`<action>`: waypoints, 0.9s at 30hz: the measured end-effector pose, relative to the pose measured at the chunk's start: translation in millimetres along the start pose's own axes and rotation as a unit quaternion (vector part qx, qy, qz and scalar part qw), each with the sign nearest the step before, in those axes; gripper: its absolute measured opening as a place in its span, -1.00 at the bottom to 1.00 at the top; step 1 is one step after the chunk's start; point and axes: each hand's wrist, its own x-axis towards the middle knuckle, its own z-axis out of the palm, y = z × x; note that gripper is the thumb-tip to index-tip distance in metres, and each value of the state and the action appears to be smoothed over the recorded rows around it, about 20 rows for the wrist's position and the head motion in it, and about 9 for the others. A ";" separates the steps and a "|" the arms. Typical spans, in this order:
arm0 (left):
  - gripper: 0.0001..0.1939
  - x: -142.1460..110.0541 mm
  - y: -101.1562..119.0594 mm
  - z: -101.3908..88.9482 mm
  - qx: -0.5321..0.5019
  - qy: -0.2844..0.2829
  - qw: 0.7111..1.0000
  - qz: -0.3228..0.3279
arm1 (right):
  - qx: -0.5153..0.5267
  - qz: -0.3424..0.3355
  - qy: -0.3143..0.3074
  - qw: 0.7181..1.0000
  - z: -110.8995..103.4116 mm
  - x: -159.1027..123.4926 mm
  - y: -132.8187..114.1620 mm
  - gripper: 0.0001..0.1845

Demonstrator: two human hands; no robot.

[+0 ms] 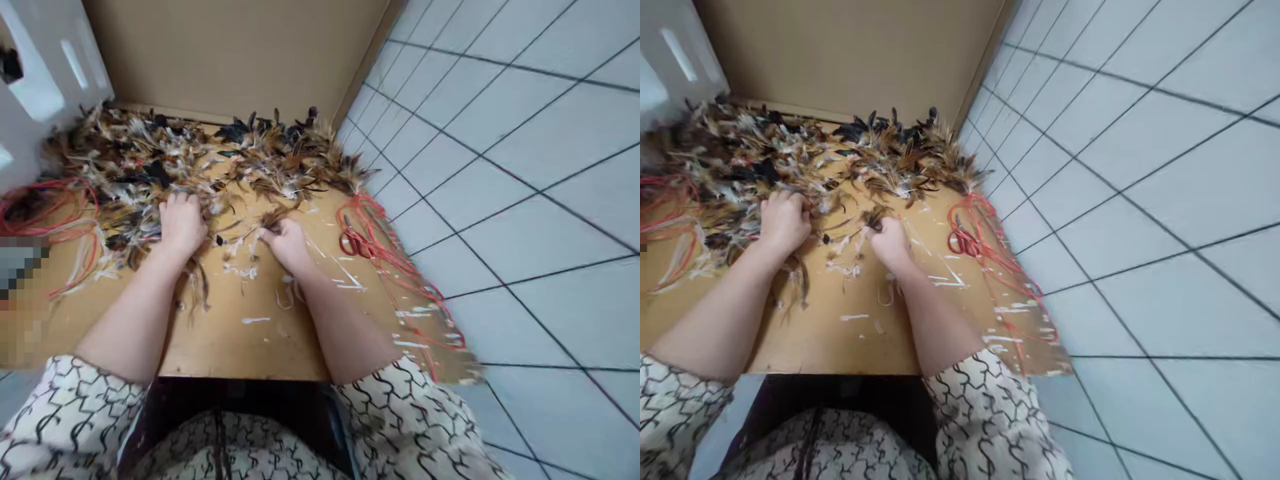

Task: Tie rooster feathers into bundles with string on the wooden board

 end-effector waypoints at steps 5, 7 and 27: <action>-0.73 -5.5 7.5 -1.7 -0.148 -0.079 0.981 0.096 | 0.091 -0.008 -0.028 0.995 -0.2 -1.2 -0.1 -0.93; -0.73 -8.9 12.1 0.0 -0.195 -0.151 0.964 0.101 | 0.124 -0.006 -0.034 0.992 1.0 -0.2 1.0 -0.95; -0.94 -8.9 25.8 -2.9 -0.713 -0.092 0.674 -0.170 | 0.327 0.064 -0.104 0.937 4.9 -5.4 -4.2 -0.72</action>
